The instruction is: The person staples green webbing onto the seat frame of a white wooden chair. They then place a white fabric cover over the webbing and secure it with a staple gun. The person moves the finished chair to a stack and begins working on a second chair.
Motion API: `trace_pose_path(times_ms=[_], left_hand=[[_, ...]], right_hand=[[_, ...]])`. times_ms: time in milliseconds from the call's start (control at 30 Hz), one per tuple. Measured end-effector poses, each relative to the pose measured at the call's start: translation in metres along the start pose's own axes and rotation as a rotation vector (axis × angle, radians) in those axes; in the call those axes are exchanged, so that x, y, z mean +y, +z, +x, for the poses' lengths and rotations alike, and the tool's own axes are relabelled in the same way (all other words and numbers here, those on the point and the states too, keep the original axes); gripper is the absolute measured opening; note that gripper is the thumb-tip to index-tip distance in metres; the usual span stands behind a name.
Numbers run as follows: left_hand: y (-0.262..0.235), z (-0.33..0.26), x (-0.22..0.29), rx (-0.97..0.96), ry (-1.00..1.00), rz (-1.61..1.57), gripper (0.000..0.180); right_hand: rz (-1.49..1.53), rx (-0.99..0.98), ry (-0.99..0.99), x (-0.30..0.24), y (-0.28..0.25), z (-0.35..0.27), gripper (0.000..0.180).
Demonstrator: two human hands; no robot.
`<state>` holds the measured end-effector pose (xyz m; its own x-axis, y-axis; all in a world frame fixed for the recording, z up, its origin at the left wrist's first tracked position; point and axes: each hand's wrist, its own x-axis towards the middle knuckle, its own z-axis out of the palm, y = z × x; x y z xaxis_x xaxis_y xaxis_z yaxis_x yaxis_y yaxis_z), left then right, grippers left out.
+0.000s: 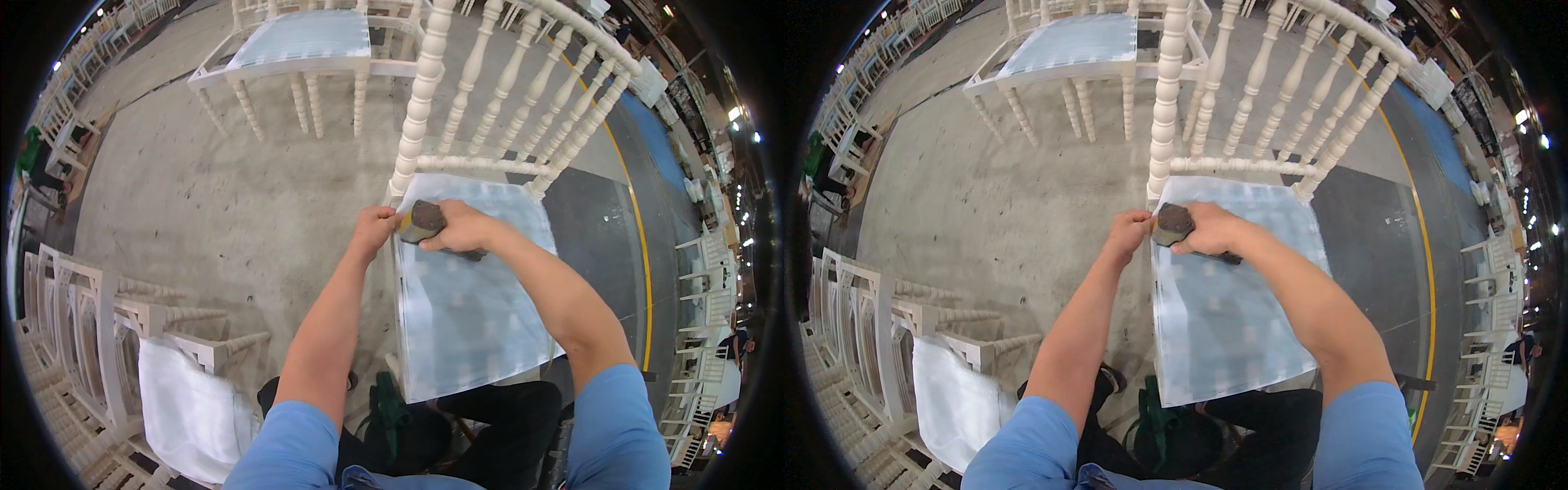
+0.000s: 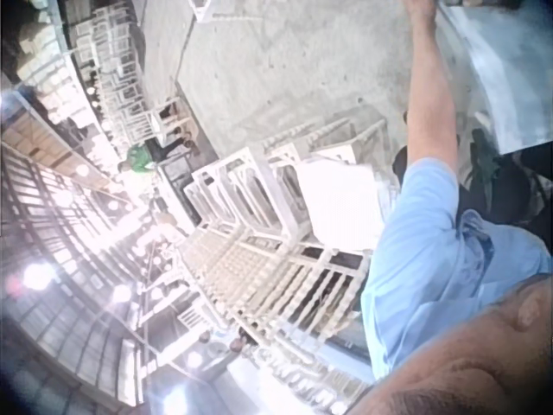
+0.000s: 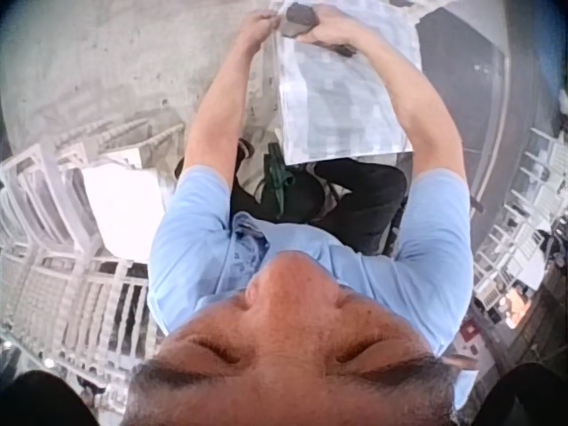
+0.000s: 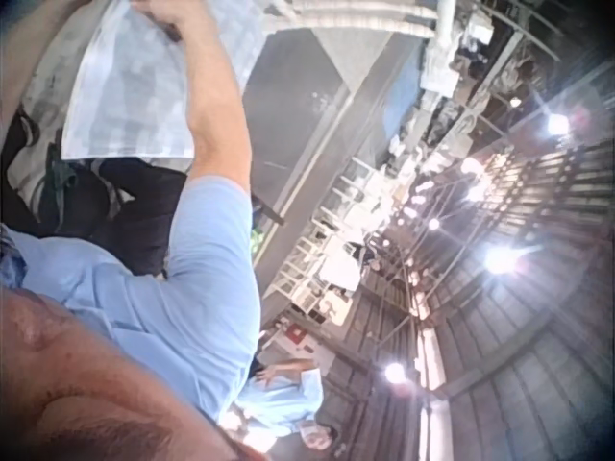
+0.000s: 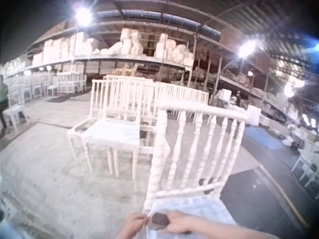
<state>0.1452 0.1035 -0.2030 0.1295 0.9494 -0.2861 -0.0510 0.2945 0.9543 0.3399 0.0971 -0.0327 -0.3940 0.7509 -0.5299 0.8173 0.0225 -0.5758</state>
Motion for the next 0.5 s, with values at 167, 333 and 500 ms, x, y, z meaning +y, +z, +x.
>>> trace_pose_path(times_ms=[167,333,500], left_hand=[[0.022,-0.014,0.011,0.076,-0.046,-0.053,0.023],[0.042,-0.081,-0.001,0.242,-0.258,-0.163,0.092],[0.079,-0.186,-0.047,0.268,-0.206,0.066,0.084]], right_hand=[[0.076,0.040,0.017,0.016,-0.004,-0.049,0.050],[0.313,0.097,0.175,0.054,-0.005,-0.166,0.039],[0.508,0.051,0.217,0.105,0.022,-0.233,0.038]])
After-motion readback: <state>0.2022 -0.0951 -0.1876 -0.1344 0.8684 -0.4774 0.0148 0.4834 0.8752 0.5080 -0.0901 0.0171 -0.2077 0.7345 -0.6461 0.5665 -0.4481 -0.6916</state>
